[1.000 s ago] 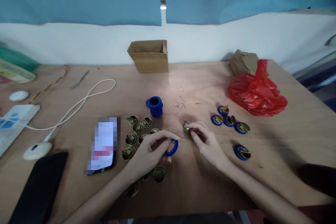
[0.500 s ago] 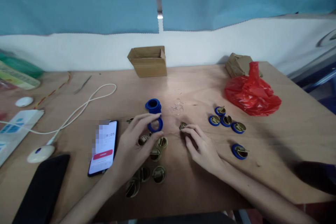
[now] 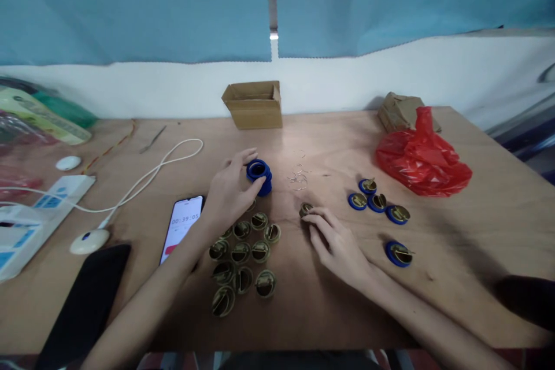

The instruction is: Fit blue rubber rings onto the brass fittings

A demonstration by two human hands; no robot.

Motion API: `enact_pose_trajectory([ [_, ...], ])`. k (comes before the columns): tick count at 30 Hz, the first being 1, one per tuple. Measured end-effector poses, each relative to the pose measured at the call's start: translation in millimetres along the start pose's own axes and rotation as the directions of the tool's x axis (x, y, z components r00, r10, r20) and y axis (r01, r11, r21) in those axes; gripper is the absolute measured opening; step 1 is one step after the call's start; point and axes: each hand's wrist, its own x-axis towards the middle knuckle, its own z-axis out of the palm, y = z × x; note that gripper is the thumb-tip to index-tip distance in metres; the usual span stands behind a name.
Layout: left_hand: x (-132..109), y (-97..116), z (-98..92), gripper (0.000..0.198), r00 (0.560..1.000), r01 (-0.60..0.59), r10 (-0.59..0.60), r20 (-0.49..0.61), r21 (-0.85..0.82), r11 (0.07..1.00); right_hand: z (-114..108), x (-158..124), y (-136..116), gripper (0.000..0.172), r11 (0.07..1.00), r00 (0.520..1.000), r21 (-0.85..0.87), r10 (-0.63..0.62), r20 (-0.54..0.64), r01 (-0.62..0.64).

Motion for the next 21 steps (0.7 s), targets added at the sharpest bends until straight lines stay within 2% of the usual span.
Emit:
enact_pose_trajectory([
  [5, -1, 2, 4.1, 0.05, 0.999, 0.046, -0.046, 0.008, 0.011, 0.999, 0, 1, 0, 0.026, 1.0, 1.0, -0.004, -0.01, -0.007, 0.01],
  [17, -2, -2, 11.4, 0.044, 1.0, 0.026, -0.026, -0.003, 0.015, 1.0, 1, 1, 3, 0.025, 0.999, 1.0, 0.029, -0.02, -0.008, 0.02],
  [21, -3, -2, 11.8, 0.054, 1.0, 0.026, -0.026, -0.017, 0.014, 1.0, 1, 0, 2, 0.023, 1.0, 1.0, 0.022, -0.016, 0.003, 0.016],
])
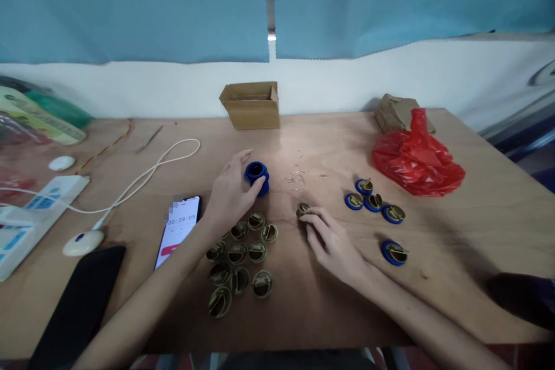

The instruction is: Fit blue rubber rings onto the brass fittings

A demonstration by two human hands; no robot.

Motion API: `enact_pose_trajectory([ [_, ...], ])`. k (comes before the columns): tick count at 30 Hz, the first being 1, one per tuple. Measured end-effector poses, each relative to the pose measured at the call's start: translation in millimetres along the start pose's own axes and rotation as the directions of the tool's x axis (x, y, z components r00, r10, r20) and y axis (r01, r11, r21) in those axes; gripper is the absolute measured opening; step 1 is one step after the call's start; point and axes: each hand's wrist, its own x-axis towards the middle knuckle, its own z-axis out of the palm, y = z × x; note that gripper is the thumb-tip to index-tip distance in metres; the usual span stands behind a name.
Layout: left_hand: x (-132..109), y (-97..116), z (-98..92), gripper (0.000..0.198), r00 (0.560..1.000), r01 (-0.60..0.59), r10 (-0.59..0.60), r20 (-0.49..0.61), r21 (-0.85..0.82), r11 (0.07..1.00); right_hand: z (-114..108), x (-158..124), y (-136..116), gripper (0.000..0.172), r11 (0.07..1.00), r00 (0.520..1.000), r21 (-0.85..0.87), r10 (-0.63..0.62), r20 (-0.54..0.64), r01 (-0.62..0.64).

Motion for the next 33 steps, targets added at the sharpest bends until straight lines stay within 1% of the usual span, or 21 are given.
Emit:
enact_pose_trajectory([
  [3, -10, 9, -3.0, 0.056, 0.996, -0.046, 0.046, -0.07, 0.009, 0.999, -1, 0, -2, 0.023, 1.0, 1.0, 0.015, -0.004, -0.021, 0.004],
  [6, -31, 26, -6.8, 0.044, 0.978, -0.142, 0.137, -0.155, -0.018, 0.99, -2, -2, -6, 0.027, 0.998, 0.995, 0.047, -0.041, -0.088, 0.045],
  [7, -39, 32, -7.9, 0.039, 0.974, -0.167, 0.158, -0.162, -0.042, 0.985, -3, -3, -7, 0.03, 0.996, 0.991, 0.056, -0.067, -0.115, 0.074],
  [8, -47, 37, -8.6, 0.034, 0.977, -0.179, 0.168, -0.134, -0.074, 0.981, -4, -4, -8, 0.033, 0.992, 0.984, 0.062, -0.1, -0.145, 0.11],
  [9, -54, 41, -8.9, 0.031, 0.984, -0.169, 0.161, -0.076, -0.119, 0.978, -5, -6, -10, 0.036, 0.986, 0.975, 0.063, -0.138, -0.172, 0.151],
  [10, -60, 45, -8.8, 0.03, 0.992, -0.121, 0.126, 0.015, -0.174, 0.977, -5, -7, -11, 0.038, 0.979, 0.964, 0.061, -0.179, -0.195, 0.194],
  [11, -64, 48, -8.2, 0.03, 0.989, -0.043, 0.075, 0.125, -0.242, 0.969, -6, -9, -13, 0.041, 0.97, 0.952, 0.058, -0.218, -0.215, 0.235],
  [12, -67, 49, -7.1, 0.03, 0.97, 0.061, 0.02, 0.244, -0.32, 0.946, -6, -11, -14, 0.043, 0.961, 0.941, 0.054, -0.251, -0.228, 0.269],
  [13, -69, 51, -5.5, 0.031, 0.932, 0.176, -0.021, 0.362, -0.401, 0.899, -6, -12, -15, 0.046, 0.954, 0.933, 0.053, -0.276, -0.233, 0.295],
  [15, -70, 51, -0.8, 0.032, 0.84, 0.38, -0.034, 0.541, -0.543, 0.749, -4, -14, -18, 0.051, 0.943, 0.926, 0.057, -0.309, -0.215, 0.328],
  [16, -70, 51, 1.8, 0.032, 0.808, 0.451, -0.025, 0.589, -0.59, 0.67, -4, -15, -19, 0.052, 0.939, 0.926, 0.062, -0.321, -0.197, 0.338],
  [17, -70, 50, 4.5, 0.032, 0.79, 0.498, -0.021, 0.613, -0.621, 0.604, -3, -15, -20, 0.053, 0.936, 0.928, 0.067, -0.329, -0.176, 0.345],
  [19, -69, 48, 9.3, 0.03, 0.781, 0.549, -0.04, 0.623, -0.655, 0.519, -2, -14, -22, 0.053, 0.932, 0.929, 0.08, -0.339, -0.15, 0.353],
  [21, -70, 46, 12.4, 0.029, 0.785, 0.569, -0.065, 0.616, -0.677, 0.468, -3, -13, -23, 0.051, 0.934, 0.932, 0.093, -0.33, -0.152, 0.346],
  [23, -71, 44, 14.1, 0.03, 0.793, 0.572, -0.079, 0.604, -0.695, 0.435, -5, -12, -25, 0.048, 0.947, 0.943, 0.105, -0.282, -0.175, 0.303],
  [26, -75, 44, 16.0, 0.032, 0.819, 0.551, -0.122, 0.561, -0.707, 0.443, -8, -8, -24, 0.037, 0.976, 0.966, 0.125, -0.151, -0.209, 0.179],
  [27, -76, 44, 16.8, 0.032, 0.823, 0.546, -0.131, 0.552, -0.707, 0.45, -8, -7, -23, 0.033, 0.982, 0.973, 0.133, -0.104, -0.204, 0.133],
  [29, -80, 46, 18.7, 0.031, 0.819, 0.549, -0.122, 0.561, -0.703, 0.452, -8, -5, -20, 0.023, 0.988, 0.985, 0.144, -0.037, -0.166, 0.061],
  [31, -83, 49, 20.3, 0.03, 0.805, 0.556, -0.096, 0.585, -0.688, 0.466, -6, -5, -17, 0.013, 0.991, 0.995, 0.134, -0.007, -0.103, 0.021],
  [33, -86, 52, 21.3, 0.029, 0.805, 0.538, -0.089, 0.586, -0.659, 0.526, -4, -5, -16, 0.009, 0.995, 0.998, 0.099, -0.017, -0.065, 0.023],
])
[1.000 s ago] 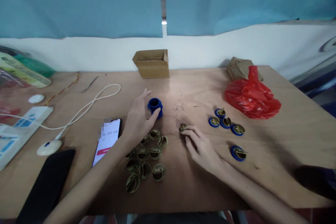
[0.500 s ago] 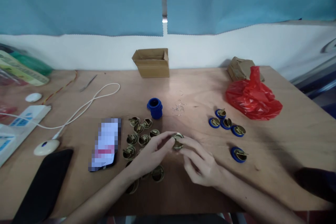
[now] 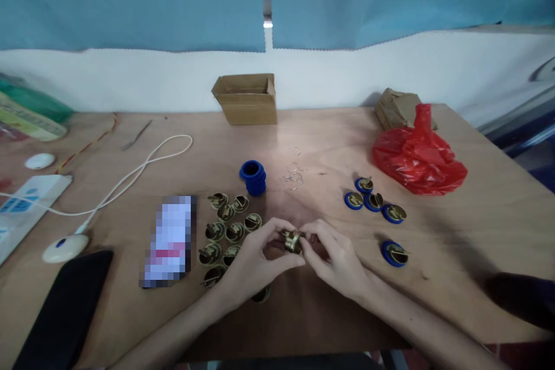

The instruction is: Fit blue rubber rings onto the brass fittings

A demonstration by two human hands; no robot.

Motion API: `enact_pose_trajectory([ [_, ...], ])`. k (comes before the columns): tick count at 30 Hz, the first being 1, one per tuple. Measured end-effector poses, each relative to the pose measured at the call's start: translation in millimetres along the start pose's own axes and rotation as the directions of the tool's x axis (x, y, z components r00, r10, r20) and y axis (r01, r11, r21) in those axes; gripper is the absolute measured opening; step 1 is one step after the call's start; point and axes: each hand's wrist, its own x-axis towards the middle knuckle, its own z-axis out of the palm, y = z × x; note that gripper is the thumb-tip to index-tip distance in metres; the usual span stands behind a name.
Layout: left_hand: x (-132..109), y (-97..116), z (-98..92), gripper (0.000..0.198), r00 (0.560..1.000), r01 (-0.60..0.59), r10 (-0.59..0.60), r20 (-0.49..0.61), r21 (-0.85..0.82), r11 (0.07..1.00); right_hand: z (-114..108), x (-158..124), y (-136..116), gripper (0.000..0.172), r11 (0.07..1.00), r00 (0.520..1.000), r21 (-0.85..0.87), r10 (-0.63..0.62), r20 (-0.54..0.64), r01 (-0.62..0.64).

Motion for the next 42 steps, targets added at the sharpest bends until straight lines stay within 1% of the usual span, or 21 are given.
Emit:
enact_pose_trajectory([
  [2, -2, 0, 2.6, 0.028, 1.0, -0.01, 0.012, -0.021, 0.112, 0.994, 2, -1, 0, 0.012, 0.997, 0.999, -0.062, -0.039, 0.004, 0.039],
  [4, -4, 0, 3.9, 0.027, 0.999, -0.022, 0.032, -0.044, 0.207, 0.978, 3, -2, 0, 0.016, 0.986, 0.995, -0.132, -0.102, -0.019, 0.098],
  [6, -5, -1, 4.2, 0.026, 0.996, -0.038, 0.057, -0.071, 0.25, 0.968, 3, -4, 0, 0.025, 0.968, 0.984, -0.189, -0.177, -0.037, 0.167],
  [8, -5, -2, 4.2, 0.024, 0.992, -0.05, 0.076, -0.101, 0.235, 0.971, 3, -6, 0, 0.042, 0.947, 0.969, -0.224, -0.245, -0.038, 0.231],
  [10, -5, -4, 3.7, 0.024, 0.988, -0.047, 0.072, -0.137, 0.183, 0.982, 2, -7, 0, 0.055, 0.923, 0.952, -0.255, -0.304, -0.029, 0.287],
  [11, -5, -5, 3.1, 0.024, 0.987, -0.042, 0.064, -0.15, 0.149, 0.988, 2, -8, 0, 0.058, 0.912, 0.943, -0.265, -0.33, -0.025, 0.312],
  [12, -5, -6, 2.3, 0.024, 0.986, -0.039, 0.057, -0.156, 0.116, 0.992, 1, -8, 0, 0.057, 0.906, 0.937, -0.263, -0.349, -0.025, 0.33],
  [13, -5, -7, 1.1, 0.025, 0.987, -0.039, 0.052, -0.152, 0.09, 0.995, 1, -8, -1, 0.053, 0.91, 0.935, -0.243, -0.353, -0.033, 0.335],
  [15, -5, -8, -2.0, 0.027, 0.993, -0.041, 0.048, -0.11, 0.067, 0.997, -1, -6, -2, 0.035, 0.951, 0.957, -0.12, -0.29, -0.027, 0.285],
  [17, -4, -9, -5.5, 0.028, 0.997, -0.062, 0.066, -0.044, 0.098, 0.993, -3, -1, -4, 0.018, 0.986, 0.985, 0.061, -0.161, 0.058, 0.158],
  [18, -4, -9, -6.9, 0.028, 0.996, -0.086, 0.089, -0.019, 0.133, 0.987, -4, 1, -5, 0.014, 0.987, 0.988, 0.134, -0.101, 0.118, 0.085],
  [20, -4, -10, -8.6, 0.03, 0.986, -0.166, 0.165, 0.024, 0.23, 0.959, -6, 5, -5, 0.017, 0.975, 0.975, 0.223, -0.022, 0.223, -0.029],
  [23, -4, -10, -8.6, 0.035, 0.954, -0.297, 0.294, 0.063, 0.363, 0.883, -7, 8, -2, 0.017, 0.947, 0.961, 0.302, 0.024, 0.274, -0.11],
  [26, -4, -10, -8.0, 0.039, 0.927, -0.364, 0.366, 0.077, 0.413, 0.835, -6, 7, 1, 0.014, 0.926, 0.959, 0.352, 0.029, 0.282, -0.132],
  [30, -5, -6, -9.1, 0.04, 0.913, -0.394, 0.401, 0.08, 0.432, 0.811, -3, 4, 1, 0.019, 0.914, 0.964, 0.376, 0.052, 0.263, -0.152],
  [33, -5, -2, -9.8, 0.037, 0.905, -0.408, 0.42, 0.071, 0.426, 0.807, -3, 4, -2, 0.02, 0.912, 0.972, 0.389, 0.043, 0.229, -0.132],
  [35, -5, -1, -10.5, 0.035, 0.913, -0.393, 0.404, 0.062, 0.398, 0.829, -4, 5, -4, 0.021, 0.909, 0.976, 0.401, 0.025, 0.216, -0.112],
  [37, -5, -1, -11.7, 0.034, 0.93, -0.358, 0.365, 0.048, 0.348, 0.866, -4, 6, -4, 0.023, 0.908, 0.978, 0.407, 0.018, 0.208, -0.103],
  [39, -4, -1, -13.4, 0.034, 0.942, -0.326, 0.336, 0.023, 0.304, 0.895, -5, 8, -5, 0.021, 0.915, 0.978, 0.387, 0.04, 0.205, -0.118],
  [42, -2, -1, -15.9, 0.031, 0.943, -0.315, 0.332, -0.013, 0.287, 0.905, -5, 10, -6, 0.017, 0.924, 0.973, 0.35, 0.076, 0.218, -0.151],
])
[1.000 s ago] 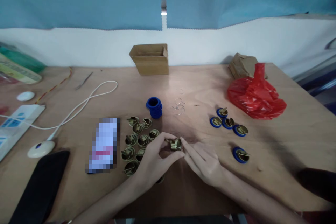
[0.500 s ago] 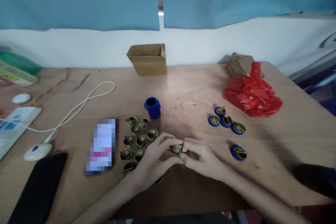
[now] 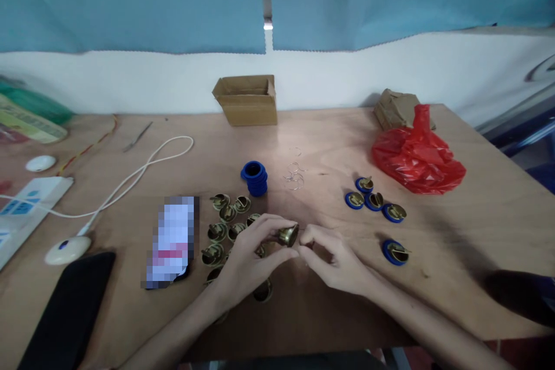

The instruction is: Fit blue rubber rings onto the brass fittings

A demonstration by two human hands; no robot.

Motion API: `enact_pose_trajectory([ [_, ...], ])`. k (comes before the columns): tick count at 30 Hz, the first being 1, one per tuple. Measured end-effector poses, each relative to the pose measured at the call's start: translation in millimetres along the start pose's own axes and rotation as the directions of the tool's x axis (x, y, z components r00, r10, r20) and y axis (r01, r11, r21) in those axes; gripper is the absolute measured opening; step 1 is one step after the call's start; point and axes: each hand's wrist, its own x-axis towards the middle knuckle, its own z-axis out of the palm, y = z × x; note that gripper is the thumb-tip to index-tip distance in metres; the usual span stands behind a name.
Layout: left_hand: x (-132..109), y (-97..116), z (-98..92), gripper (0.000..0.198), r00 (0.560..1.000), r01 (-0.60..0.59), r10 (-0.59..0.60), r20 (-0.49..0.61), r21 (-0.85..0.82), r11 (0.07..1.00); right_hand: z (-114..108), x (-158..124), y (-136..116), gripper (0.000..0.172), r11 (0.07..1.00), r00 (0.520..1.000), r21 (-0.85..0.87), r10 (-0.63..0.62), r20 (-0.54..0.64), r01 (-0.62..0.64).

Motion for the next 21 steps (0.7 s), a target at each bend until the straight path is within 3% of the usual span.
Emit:
enact_pose_trajectory([
  [3, 1, -3, -2.0, 0.03, 1.0, 0.017, -0.017, -0.018, 0.005, 1.0, 0, 0, -1, 0.024, 1.0, 1.0, -0.019, 0.009, -0.007, -0.009],
  [6, 2, -8, -6.1, 0.03, 0.99, 0.092, -0.091, -0.112, 0.005, 0.996, -1, 1, 4, 0.033, 0.996, 0.998, -0.063, 0.056, -0.028, -0.057],
  [9, 2, -11, -10.3, 0.031, 0.977, 0.13, -0.127, -0.169, 0.009, 0.991, -4, 3, 14, 0.031, 0.962, 0.996, -0.262, 0.055, -0.075, -0.073],
  [13, 2, -9, -8.3, 0.031, 0.991, 0.12, -0.115, -0.068, 0.062, 0.991, -6, 9, 31, 0.029, 0.834, 0.999, -0.551, 0.006, -0.034, -0.024],
  [16, 1, -7, -3.6, 0.034, 0.996, 0.093, -0.094, 0.003, 0.098, 0.991, -8, 12, 37, 0.024, 0.86, 0.994, -0.503, 0.039, -0.106, -0.088],
  [19, -1, -5, -1.6, 0.036, 0.997, 0.059, -0.063, 0.038, 0.097, 0.994, -11, 13, 38, 0.05, 0.892, 0.986, -0.44, 0.033, -0.165, -0.103],
  [21, -2, -4, -2.4, 0.036, 0.998, 0.044, -0.048, 0.039, 0.092, 0.995, -14, 13, 37, 0.057, 0.9, 0.987, -0.428, 0.019, -0.158, -0.086],
])
